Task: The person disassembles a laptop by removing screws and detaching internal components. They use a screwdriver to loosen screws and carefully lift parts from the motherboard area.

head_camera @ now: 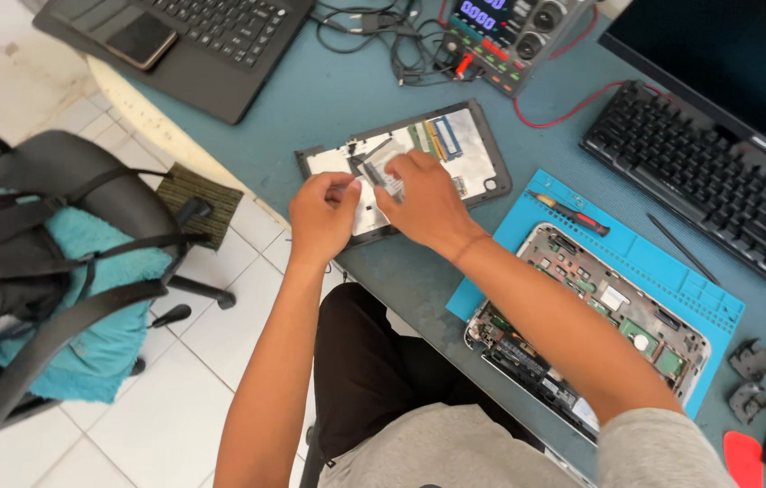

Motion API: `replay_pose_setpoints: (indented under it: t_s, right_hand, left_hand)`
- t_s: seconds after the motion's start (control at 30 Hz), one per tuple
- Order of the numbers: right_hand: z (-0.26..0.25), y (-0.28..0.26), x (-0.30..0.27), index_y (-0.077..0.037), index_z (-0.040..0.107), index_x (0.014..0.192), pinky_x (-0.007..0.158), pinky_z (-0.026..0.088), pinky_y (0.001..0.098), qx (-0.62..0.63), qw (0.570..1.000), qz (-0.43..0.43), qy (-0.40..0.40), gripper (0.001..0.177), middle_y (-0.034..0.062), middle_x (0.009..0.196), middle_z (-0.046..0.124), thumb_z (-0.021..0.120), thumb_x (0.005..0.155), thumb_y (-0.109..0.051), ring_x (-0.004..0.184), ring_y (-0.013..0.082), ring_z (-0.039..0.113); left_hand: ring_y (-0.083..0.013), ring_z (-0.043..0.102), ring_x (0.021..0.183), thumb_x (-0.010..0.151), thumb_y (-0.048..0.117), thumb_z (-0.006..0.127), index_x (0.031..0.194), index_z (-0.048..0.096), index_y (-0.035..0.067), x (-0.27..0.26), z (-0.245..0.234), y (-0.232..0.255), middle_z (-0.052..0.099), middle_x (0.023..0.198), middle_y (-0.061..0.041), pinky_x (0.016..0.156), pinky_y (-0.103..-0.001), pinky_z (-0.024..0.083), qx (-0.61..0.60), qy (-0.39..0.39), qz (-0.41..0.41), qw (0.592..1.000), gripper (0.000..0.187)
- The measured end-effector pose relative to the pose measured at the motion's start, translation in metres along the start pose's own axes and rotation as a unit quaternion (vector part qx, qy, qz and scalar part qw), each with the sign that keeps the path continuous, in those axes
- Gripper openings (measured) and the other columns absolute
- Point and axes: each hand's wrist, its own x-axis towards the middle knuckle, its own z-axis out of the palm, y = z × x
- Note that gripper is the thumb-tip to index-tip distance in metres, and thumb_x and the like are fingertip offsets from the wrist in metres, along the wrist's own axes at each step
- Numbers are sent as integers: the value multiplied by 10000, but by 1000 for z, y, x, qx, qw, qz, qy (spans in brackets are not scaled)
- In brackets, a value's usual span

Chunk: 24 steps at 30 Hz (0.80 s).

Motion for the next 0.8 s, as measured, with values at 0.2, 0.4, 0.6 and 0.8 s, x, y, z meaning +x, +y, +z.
replay_pose_setpoints:
  t_s: [0.2,0.4,0.6,0.8]
  right_hand:
    - [-161,8,-72,-23,719,1016,708,575,411,84,993,10,-79,156,142,878,698,761,879,-87,812,319,713]
    - [-249,64,-215,-65,746,1026,694,540,341,-22,975,216,40,175,92,846,727,824,870,-73,758,270,691]
    - [-272,88,-327,-132,780,1051,733,512,306,-113,924,321,175,184,-5,829,728,878,901,-88,685,181,622]
    - [-269,89,-334,-124,781,998,698,512,332,-106,915,318,225,171,21,800,731,876,864,-77,662,213,628]
  left_hand:
    - [-308,716,848,901,189,778,1041,770,19,-8,2,-2,682,959,-169,717,-322,619,69,-10,86,994,220]
    - [-255,602,983,976,154,718,1156,708,58,-42,42,28,604,1119,-86,816,-387,580,71,18,201,977,204]
    - [-262,617,919,955,127,727,1110,726,71,-61,98,58,632,1025,-64,740,-369,544,10,-104,367,924,164]
    - [-289,656,911,1034,143,635,1088,713,49,-68,148,101,614,1029,-86,779,-421,560,-34,-273,392,878,133]
